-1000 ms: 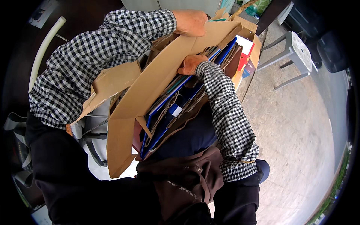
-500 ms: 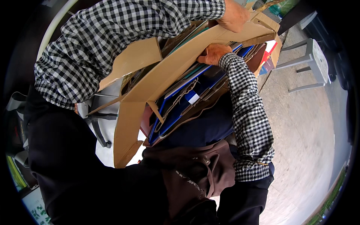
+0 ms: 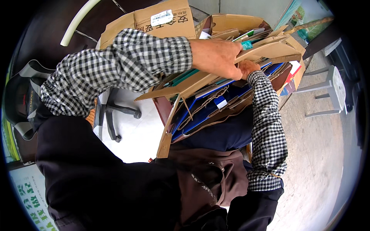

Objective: The person uses a utility knife to cut open and flatten various cardboard boxes. They slice through tape and seams, fold the boxes flat, and stack them on a growing pile to the left.

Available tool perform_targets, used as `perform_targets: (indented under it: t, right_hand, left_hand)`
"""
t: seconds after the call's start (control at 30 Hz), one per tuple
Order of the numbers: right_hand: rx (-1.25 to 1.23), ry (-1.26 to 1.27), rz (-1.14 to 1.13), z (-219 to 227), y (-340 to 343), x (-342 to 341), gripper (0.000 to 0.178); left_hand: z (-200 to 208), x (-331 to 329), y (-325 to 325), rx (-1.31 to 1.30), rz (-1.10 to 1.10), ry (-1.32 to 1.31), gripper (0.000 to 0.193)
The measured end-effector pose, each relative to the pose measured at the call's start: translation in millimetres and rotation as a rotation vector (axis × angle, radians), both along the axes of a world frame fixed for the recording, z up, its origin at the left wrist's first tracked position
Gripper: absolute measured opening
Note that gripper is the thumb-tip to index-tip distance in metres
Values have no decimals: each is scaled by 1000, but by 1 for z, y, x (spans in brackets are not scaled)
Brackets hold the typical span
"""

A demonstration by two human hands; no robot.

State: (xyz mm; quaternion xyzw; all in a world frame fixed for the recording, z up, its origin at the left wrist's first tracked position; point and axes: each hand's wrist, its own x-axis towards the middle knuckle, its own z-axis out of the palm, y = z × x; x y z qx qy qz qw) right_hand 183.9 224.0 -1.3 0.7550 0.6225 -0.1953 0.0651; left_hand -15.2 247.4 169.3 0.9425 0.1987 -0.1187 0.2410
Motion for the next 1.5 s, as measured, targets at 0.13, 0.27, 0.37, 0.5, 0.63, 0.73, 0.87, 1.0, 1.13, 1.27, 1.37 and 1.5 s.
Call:
perform_targets:
  t: [0.13,0.27,0.37,0.5,0.63,0.73,0.87,1.0,1.13,1.27,1.37,1.5]
  right_hand:
    - [22,33,49,10,18,-34,91]
    - [22,4,66,11,14,-39,81]
    - [26,-76,11,19,-8,-23,70]
    - [193,-5,164,6,7,-56,61]
    - [202,28,232,15,2,-65,53]
    - [141,53,257,0,0,-70,51]
    - [60,5,291,5,3,-91,54]
    - [37,35,346,17,9,-106,54]
    - [171,36,341,1,0,-98,50]
    - [287,-2,415,-17,-1,-95,46]
    - [237,-1,429,-20,4,-99,46]
    - [44,20,303,14,1,-111,54]
  left_hand:
    - [21,-101,-30,-83,202,125,65]
    - [23,-101,-10,-164,102,137,64]
    - [18,-75,3,-187,-60,101,64]
    - [33,-83,-12,-202,98,170,65]
    - [48,-72,-8,-165,25,218,67]
    - [36,-58,23,-217,-56,217,70]
    - [46,-49,23,-136,-142,233,73]
    - [40,-67,10,-134,-77,148,72]
    - [34,-68,-4,-160,60,199,76]
    - [9,-85,-23,-181,43,-5,84]
    - [23,-82,-20,-134,35,97,83]
    - [25,-81,11,-140,-63,25,71]
